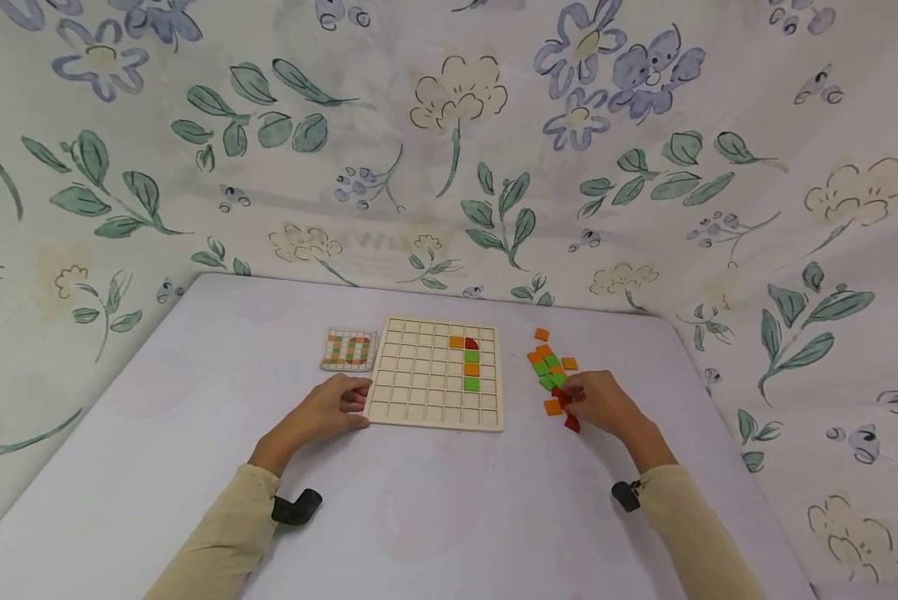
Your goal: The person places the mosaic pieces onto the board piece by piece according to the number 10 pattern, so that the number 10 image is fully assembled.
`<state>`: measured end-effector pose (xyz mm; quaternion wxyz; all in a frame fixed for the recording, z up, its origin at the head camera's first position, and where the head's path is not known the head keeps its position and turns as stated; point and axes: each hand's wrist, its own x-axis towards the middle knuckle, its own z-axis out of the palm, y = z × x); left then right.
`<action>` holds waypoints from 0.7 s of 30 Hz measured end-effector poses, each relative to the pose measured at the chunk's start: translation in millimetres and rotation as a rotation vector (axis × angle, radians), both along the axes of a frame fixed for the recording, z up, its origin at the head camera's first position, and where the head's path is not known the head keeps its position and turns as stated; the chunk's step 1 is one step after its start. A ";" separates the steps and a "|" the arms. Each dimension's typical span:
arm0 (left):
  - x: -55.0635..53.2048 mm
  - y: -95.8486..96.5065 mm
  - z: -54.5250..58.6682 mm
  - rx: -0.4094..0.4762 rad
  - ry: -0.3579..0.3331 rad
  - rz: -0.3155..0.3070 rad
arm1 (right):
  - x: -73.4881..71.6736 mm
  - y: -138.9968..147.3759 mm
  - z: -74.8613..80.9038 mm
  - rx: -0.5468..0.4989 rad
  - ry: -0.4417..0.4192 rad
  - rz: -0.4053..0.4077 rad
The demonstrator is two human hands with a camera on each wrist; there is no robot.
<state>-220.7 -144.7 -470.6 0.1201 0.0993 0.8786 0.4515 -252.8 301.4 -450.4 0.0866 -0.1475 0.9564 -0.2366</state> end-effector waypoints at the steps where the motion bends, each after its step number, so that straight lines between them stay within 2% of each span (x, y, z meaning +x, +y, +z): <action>1: -0.1 -0.1 0.0 0.002 -0.001 0.000 | 0.3 -0.6 0.0 -0.002 0.001 0.001; 10: 0.7 -0.7 1.8 0.003 0.007 -0.002 | -0.3 -4.5 0.2 0.018 0.065 0.055; 21: 0.9 -0.7 0.5 0.007 -0.001 -0.001 | -0.4 -7.8 0.2 0.020 0.044 0.081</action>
